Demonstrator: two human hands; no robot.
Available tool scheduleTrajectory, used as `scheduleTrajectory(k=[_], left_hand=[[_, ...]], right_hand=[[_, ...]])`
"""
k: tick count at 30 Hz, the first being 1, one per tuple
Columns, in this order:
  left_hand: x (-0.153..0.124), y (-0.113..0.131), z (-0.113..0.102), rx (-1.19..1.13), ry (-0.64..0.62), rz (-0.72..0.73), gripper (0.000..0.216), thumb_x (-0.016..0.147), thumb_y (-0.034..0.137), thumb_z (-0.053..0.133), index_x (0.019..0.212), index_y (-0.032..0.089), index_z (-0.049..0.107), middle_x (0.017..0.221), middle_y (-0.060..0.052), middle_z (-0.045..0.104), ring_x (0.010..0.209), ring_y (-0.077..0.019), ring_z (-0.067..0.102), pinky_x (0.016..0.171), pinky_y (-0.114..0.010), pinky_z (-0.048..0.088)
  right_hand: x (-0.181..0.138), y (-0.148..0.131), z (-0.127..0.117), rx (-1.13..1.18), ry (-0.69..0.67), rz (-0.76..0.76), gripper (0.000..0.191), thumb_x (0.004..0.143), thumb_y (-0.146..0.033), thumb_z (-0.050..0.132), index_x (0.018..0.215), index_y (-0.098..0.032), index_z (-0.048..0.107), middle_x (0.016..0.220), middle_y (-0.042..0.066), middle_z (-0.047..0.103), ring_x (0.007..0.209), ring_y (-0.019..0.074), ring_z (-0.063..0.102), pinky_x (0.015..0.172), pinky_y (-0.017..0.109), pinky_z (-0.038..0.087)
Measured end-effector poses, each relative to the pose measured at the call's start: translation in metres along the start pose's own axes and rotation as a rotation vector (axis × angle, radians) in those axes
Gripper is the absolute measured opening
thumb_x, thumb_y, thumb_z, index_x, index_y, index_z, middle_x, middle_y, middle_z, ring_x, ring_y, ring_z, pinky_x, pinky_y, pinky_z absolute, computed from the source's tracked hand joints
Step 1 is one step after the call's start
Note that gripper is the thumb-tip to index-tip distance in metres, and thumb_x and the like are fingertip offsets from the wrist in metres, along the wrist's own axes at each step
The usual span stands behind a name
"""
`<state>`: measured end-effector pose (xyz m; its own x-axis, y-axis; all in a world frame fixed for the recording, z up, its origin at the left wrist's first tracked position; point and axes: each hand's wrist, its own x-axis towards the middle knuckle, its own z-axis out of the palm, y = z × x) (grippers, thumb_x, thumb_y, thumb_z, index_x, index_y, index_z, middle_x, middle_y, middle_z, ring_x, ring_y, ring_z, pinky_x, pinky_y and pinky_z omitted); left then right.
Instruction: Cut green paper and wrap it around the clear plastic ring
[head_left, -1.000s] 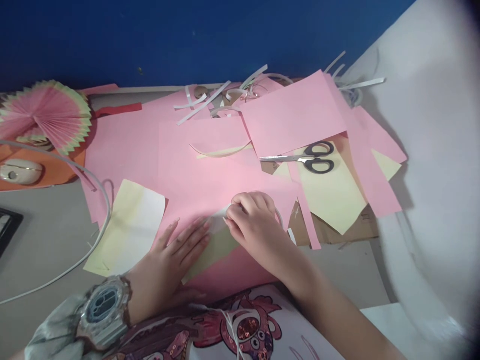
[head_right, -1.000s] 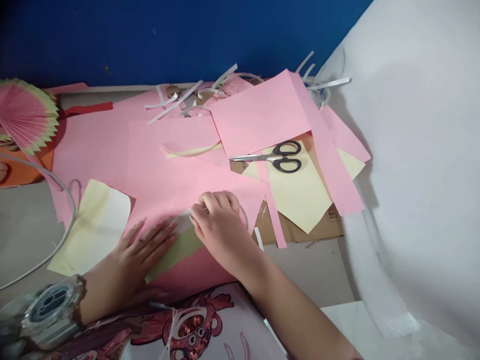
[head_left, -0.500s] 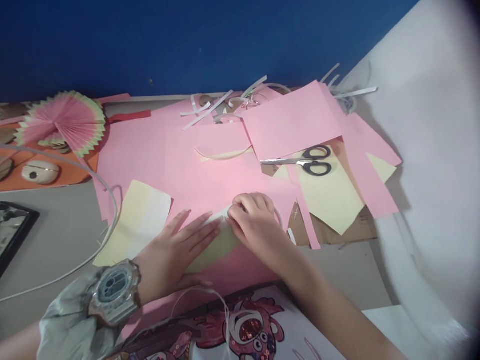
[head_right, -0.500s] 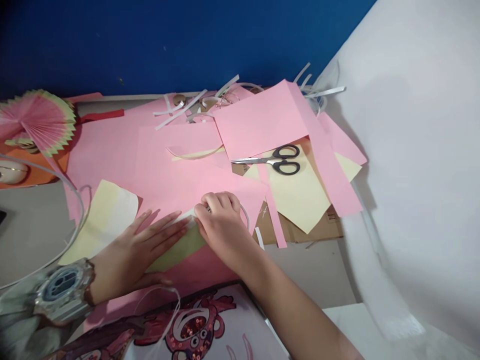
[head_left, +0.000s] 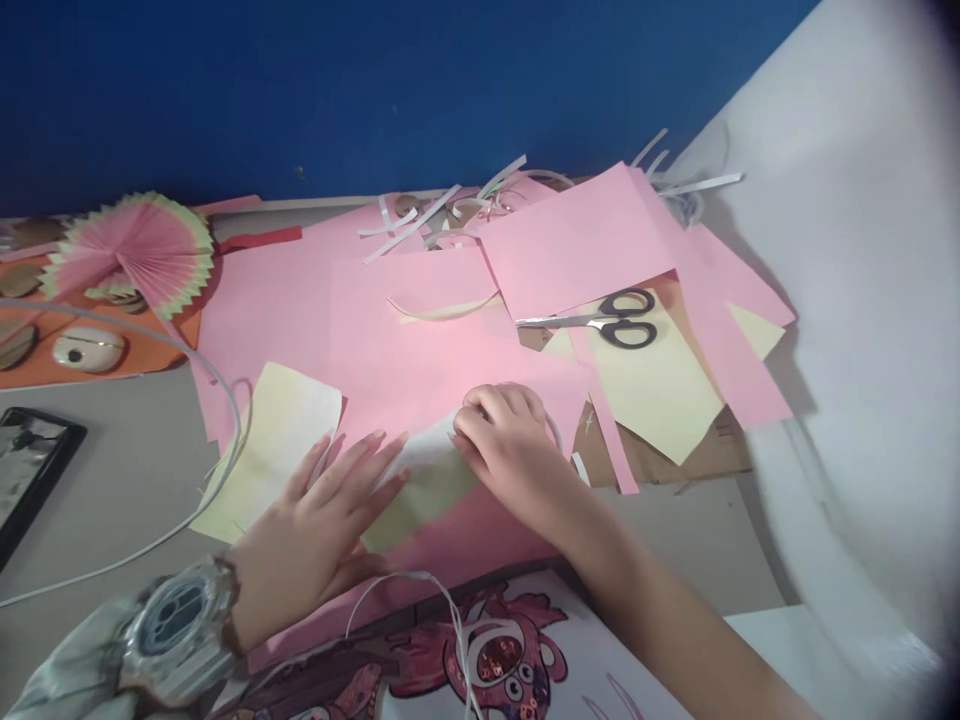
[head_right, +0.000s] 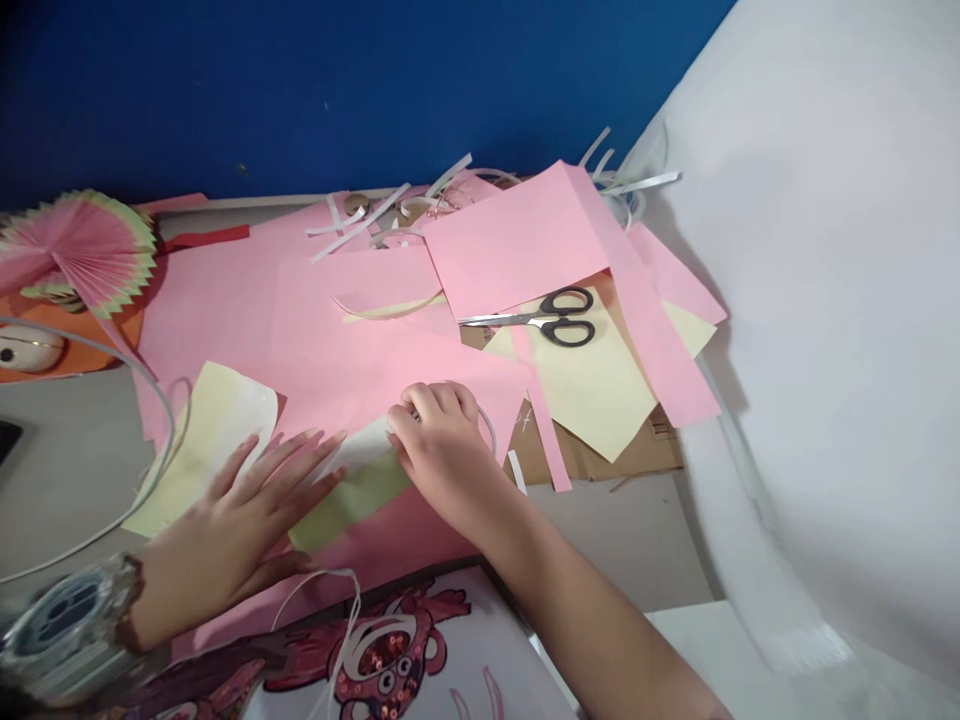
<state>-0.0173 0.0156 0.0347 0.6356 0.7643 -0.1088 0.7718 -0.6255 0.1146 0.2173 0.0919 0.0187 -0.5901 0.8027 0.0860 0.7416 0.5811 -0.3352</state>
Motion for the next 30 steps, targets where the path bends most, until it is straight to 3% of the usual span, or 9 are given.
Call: scheduleTrajectory(k=[6,15,23,27,30], left_hand=[[-0.010,-0.002,-0.003,0.036,0.010,0.004,0.073,0.079,0.067,0.042,0.139,0.026,0.034,0.149,-0.004,0.028,0.137,-0.0273,0.022,0.114,-0.047,0.002],[0.034,0.003,-0.003,-0.012,0.093,0.019,0.067,0.079,0.065,0.045,0.134,0.026,0.043,0.148,-0.004,0.031,0.136,-0.0275,0.025,0.113,-0.050,0.010],[0.008,-0.004,-0.010,-0.064,0.055,0.044,0.062,0.077,0.063,0.051,0.128,0.029,0.049,0.148,0.000,0.031,0.136,-0.0254,0.025,0.114,-0.043,0.006],[0.006,-0.004,-0.021,-0.225,0.033,0.025,0.045,0.081,0.055,0.050,0.117,0.030,0.058,0.148,0.001,0.030,0.136,-0.0268,0.024,0.112,-0.047,0.016],[0.019,0.008,-0.017,-0.238,0.058,0.026,0.053,0.085,0.052,0.046,0.127,0.021,0.051,0.147,-0.006,0.032,0.136,-0.0279,0.023,0.111,-0.048,0.023]], right_hand=[[0.000,0.000,0.001,-0.002,0.008,-0.025,0.008,0.083,-0.012,0.050,0.081,-0.019,0.055,0.092,0.004,0.054,0.088,0.0180,0.043,0.085,0.035,0.031],[0.001,0.001,0.003,-0.032,-0.015,-0.016,0.008,0.086,-0.020,0.049,0.086,-0.019,0.057,0.095,0.004,0.054,0.089,0.0181,0.044,0.085,0.035,0.032],[-0.001,0.001,0.001,0.000,-0.023,-0.003,0.009,0.088,-0.020,0.046,0.086,-0.020,0.055,0.097,0.004,0.053,0.090,0.0170,0.043,0.085,0.033,0.031],[0.000,0.000,0.000,0.006,-0.020,-0.007,0.010,0.088,-0.019,0.045,0.084,-0.020,0.054,0.095,0.004,0.053,0.089,0.0168,0.043,0.085,0.033,0.031],[0.000,0.000,-0.001,0.002,-0.012,-0.020,0.010,0.088,-0.021,0.045,0.084,-0.020,0.054,0.094,0.004,0.053,0.089,0.0173,0.044,0.085,0.034,0.032]])
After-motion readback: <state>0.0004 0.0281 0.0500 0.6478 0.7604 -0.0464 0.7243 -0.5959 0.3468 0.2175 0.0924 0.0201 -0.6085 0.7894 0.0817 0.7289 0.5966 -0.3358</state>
